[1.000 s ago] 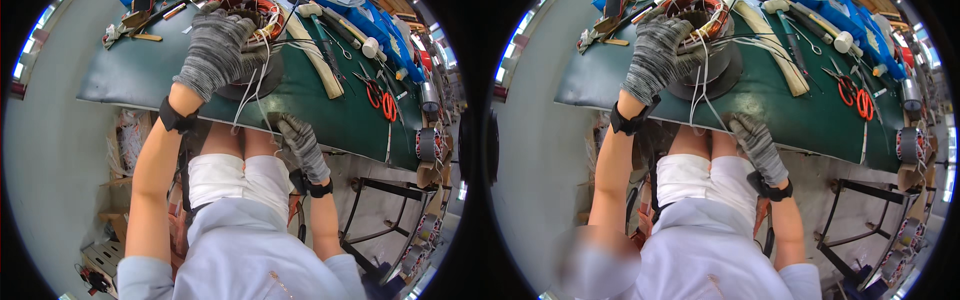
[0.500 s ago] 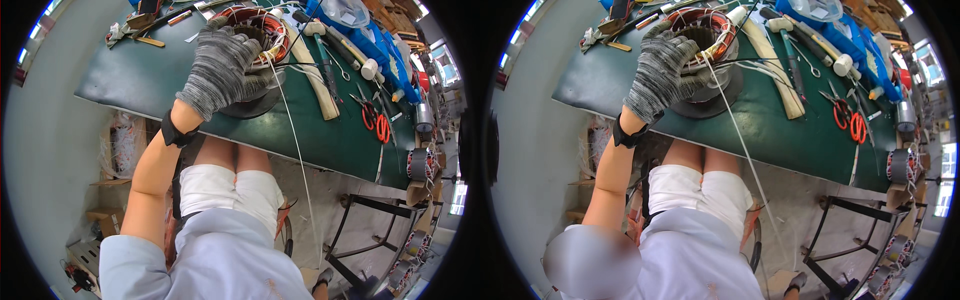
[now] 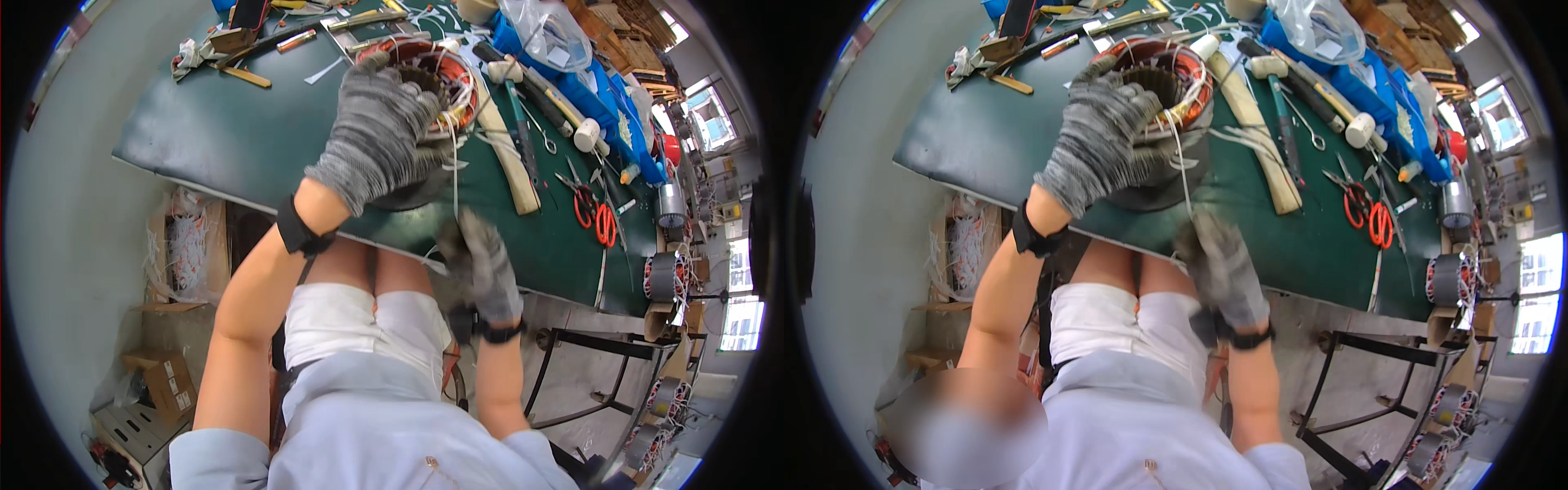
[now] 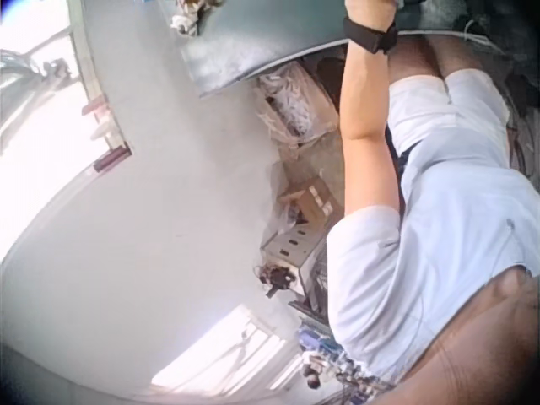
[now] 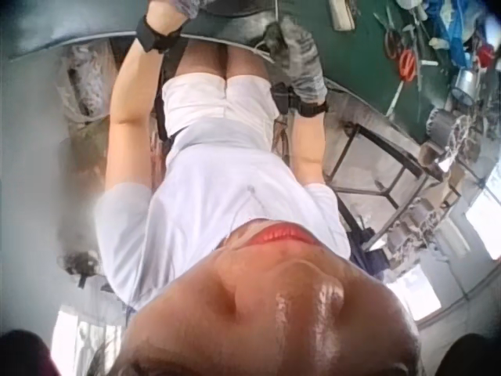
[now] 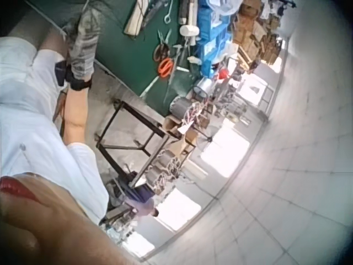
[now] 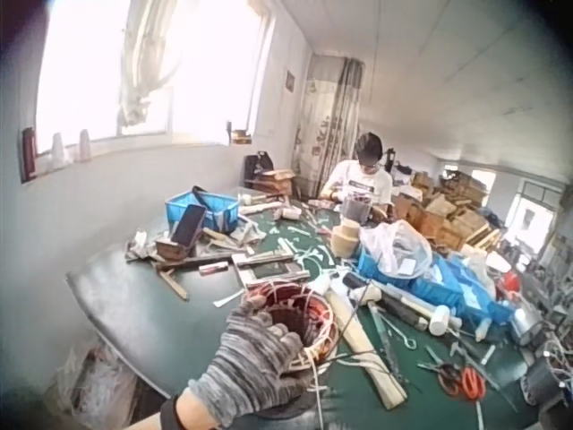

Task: Winding and securing copper wire coils into a motor stator.

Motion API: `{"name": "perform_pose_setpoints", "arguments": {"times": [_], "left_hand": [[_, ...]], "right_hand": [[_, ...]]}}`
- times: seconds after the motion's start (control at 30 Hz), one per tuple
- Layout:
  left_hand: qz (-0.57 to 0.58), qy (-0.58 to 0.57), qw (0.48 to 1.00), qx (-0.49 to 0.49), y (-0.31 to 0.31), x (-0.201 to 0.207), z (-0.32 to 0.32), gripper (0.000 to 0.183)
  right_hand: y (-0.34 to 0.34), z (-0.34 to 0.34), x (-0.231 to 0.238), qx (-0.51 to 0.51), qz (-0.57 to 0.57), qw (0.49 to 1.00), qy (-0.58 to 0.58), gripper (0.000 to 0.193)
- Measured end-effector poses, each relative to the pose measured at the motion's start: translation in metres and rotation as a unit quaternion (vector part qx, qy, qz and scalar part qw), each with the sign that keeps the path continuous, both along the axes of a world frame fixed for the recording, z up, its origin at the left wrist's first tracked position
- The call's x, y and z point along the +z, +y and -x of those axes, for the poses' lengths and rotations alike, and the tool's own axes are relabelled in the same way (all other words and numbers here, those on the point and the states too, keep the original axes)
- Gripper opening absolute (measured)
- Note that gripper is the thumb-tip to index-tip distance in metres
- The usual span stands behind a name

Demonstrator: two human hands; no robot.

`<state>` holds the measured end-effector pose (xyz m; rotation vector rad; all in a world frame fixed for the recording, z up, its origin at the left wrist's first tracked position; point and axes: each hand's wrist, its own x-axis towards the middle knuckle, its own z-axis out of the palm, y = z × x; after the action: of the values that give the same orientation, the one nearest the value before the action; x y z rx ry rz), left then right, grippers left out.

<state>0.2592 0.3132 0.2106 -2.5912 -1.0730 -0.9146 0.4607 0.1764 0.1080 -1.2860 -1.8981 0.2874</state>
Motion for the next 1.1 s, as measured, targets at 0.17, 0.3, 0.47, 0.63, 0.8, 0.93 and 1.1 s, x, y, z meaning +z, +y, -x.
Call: {"name": "perform_pose_setpoints", "arguments": {"times": [0.17, 0.3, 0.47, 0.63, 0.8, 0.93, 1.1], "left_hand": [[0.008, -0.006, 1.000, 0.012, -0.006, 0.006, 0.007, 0.045], [-0.001, -0.022, 1.000, 0.008, 0.002, -0.006, 0.000, 0.041], [0.001, 0.015, 0.999, 0.036, 0.002, -0.005, -0.001, 0.041], [0.008, -0.027, 1.000, 0.006, -0.002, -0.005, 0.001, 0.037], [-0.022, -0.028, 0.999, -0.030, 0.006, -0.004, 0.000, 0.035], [0.057, 0.033, 0.998, -0.016, 0.005, 0.003, 0.014, 0.049], [-0.112, 0.168, 0.972, -0.116, 0.014, 0.012, -0.001, 0.054]], "right_hand": [[-0.063, -0.021, 0.028, -0.162, 0.289, 0.943, 0.036, 0.024], [0.011, 0.013, 0.092, -0.131, -0.072, 0.983, -0.109, 0.018], [0.069, 0.062, 0.104, -0.143, -0.012, 0.988, 0.057, 0.019], [0.052, 0.027, 0.117, 0.056, 0.400, 0.631, 0.663, 0.025], [0.091, 0.022, 0.165, 0.238, 0.446, 0.672, 0.541, 0.034], [0.044, 0.041, 0.128, 0.138, 0.353, 0.741, 0.555, 0.027], [0.019, 0.042, 0.091, 0.093, 0.318, 0.787, 0.520, 0.023]]}}
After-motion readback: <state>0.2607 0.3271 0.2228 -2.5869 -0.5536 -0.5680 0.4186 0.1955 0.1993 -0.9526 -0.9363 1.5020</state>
